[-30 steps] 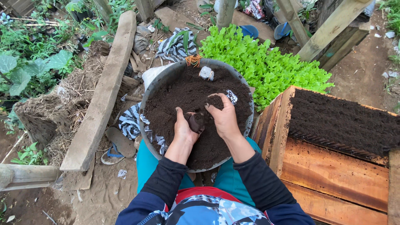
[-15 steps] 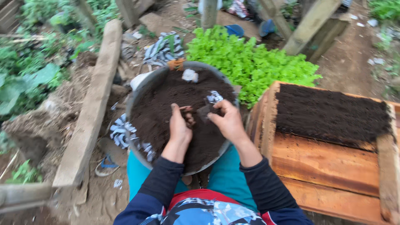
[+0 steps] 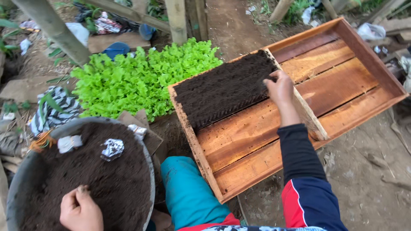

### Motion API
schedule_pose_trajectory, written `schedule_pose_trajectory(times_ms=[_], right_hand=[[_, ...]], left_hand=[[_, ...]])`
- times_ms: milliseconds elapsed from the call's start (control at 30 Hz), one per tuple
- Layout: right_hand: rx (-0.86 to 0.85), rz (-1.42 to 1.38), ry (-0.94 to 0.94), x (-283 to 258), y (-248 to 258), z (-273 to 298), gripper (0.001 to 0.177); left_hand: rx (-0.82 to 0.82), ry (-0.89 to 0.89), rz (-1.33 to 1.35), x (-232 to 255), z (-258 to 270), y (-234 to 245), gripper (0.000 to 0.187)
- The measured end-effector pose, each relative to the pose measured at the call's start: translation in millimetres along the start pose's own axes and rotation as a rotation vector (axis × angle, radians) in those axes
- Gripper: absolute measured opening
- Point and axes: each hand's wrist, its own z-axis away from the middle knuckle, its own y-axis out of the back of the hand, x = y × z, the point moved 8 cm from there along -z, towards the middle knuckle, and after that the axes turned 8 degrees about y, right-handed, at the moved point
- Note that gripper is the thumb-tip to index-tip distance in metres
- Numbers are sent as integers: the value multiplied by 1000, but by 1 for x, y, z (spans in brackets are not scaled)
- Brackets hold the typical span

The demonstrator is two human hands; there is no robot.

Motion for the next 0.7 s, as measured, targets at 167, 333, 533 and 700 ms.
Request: schedule_pose_trajectory(times_ms=[167,333,533,700], right_hand=[[-28,43,-249,78,-9,-21,23],[-129,-9,-286,85,-37,-23,20],[-71,-53,-10,88,-64,-22,33],[73,57,211,60,-74,-20,22]], left_hand=[[24,-119,-135,-40,6,-16,13],[8,-26,-269,-49,9,-26,40],[-10,-64,-285,-21,6,-19,28],[-28,-71,-173,7,7,-10,8]])
